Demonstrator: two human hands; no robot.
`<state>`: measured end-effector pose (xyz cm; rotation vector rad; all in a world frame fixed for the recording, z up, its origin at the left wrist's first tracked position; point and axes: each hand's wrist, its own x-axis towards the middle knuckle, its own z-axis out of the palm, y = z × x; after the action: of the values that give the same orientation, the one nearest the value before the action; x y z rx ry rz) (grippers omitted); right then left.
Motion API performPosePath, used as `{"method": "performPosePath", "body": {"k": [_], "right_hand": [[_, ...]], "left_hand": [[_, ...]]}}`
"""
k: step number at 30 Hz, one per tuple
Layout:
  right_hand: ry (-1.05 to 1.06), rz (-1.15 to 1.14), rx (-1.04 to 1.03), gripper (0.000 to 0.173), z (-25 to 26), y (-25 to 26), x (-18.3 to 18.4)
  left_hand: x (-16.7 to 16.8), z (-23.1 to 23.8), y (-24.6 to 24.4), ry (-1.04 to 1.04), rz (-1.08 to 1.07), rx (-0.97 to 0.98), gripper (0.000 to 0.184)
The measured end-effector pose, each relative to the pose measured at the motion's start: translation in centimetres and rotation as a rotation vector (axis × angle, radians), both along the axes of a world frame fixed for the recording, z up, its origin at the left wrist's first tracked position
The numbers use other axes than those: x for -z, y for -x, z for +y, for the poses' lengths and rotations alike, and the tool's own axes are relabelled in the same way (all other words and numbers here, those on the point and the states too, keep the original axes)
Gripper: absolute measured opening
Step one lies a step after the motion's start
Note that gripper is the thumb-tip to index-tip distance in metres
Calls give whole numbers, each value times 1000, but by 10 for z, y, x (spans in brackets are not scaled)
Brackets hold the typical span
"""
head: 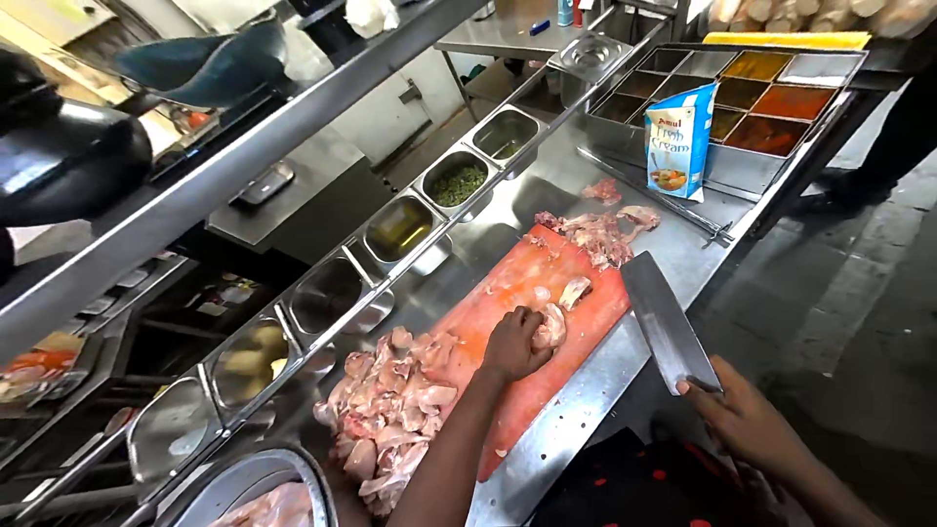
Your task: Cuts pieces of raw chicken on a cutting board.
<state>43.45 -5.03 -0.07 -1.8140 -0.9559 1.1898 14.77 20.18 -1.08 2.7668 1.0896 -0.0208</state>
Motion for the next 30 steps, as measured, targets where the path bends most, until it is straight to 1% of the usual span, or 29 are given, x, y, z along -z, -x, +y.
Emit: {"method": "performPosePath", "body": {"k": [2, 3, 4, 5, 6, 8, 9, 10, 11, 12, 13, 14, 15, 16, 17, 18, 20, 21, 23, 24, 25, 26, 28, 30], "right_hand": [[2, 11, 3, 41, 1, 3, -1], [5, 23, 8, 41, 2, 5, 0], [9, 37, 10, 41, 3, 6, -1], [11, 53, 8, 41, 3, 7, -1], [6, 70, 6, 40, 3, 9, 0], [0, 103, 0, 40, 5, 11, 1], [4, 115, -6, 40, 6, 12, 0], [8, 117, -13, 40, 7, 12, 0], [8, 119, -22, 39, 9, 13, -1], [10, 123, -31, 39, 10, 14, 0], [16, 124, -40, 38, 10, 15, -1], [19, 127, -48, 38, 10, 16, 0], [25, 127, -57, 39, 10, 17, -1], [31, 126, -63, 39, 9, 18, -1], [39, 126, -64, 39, 7, 19, -1], [51, 128, -66, 39, 5, 20, -2], [79, 129, -76, 38, 3, 23, -2], [90, 130, -83, 38, 3, 24, -1], [102, 140, -98, 41, 3, 26, 2], [100, 142, -111, 41, 3, 28, 3], [93, 140, -126, 40, 2, 30, 4], [87, 139, -146, 40, 2, 32, 2], [78, 124, -195, 41, 2, 35, -2], [75, 102, -243, 43, 3, 37, -4]], "left_hand": [[5, -14, 8, -135, -43, 5, 59], [8, -20, 10, -177, -93, -24, 57], [7, -25, 11, -138, -143, -105, 57], [1, -29, 9, 12, -189, -245, 55], [-2, -30, 8, 180, -296, -380, 48], [-3, -32, 10, 528, -694, -559, 27], [-5, -35, 11, 704, -906, -617, 30], [-10, -39, 11, 863, -1068, -699, 40], [-14, -43, 12, 1030, -1179, -791, 50], [-16, -46, 14, 1156, -1233, -879, 56], [-17, -47, 19, 1183, -1179, -943, 56], [-17, -47, 26, 1082, -996, -954, 50], [-18, -45, 35, 897, -727, -919, 45], [-22, -43, 44, 701, -491, -882, 45], [-29, -41, 52, 537, -325, -868, 48], [-38, -39, 58, 420, -238, -878, 50], [-48, -35, 60, 260, -250, -878, 50], [-50, -33, 56, 240, -261, -836, 52], [-47, -28, 40, 264, -190, -728, 70], [-43, -26, 30, 253, -110, -681, 81], [-38, -23, 20, 229, -25, -632, 88], [-33, -18, 12, 205, 59, -583, 87], [-29, -8, 0, 181, 191, -512, 72], [-31, -3, -2, 164, 199, -480, 54]]}}
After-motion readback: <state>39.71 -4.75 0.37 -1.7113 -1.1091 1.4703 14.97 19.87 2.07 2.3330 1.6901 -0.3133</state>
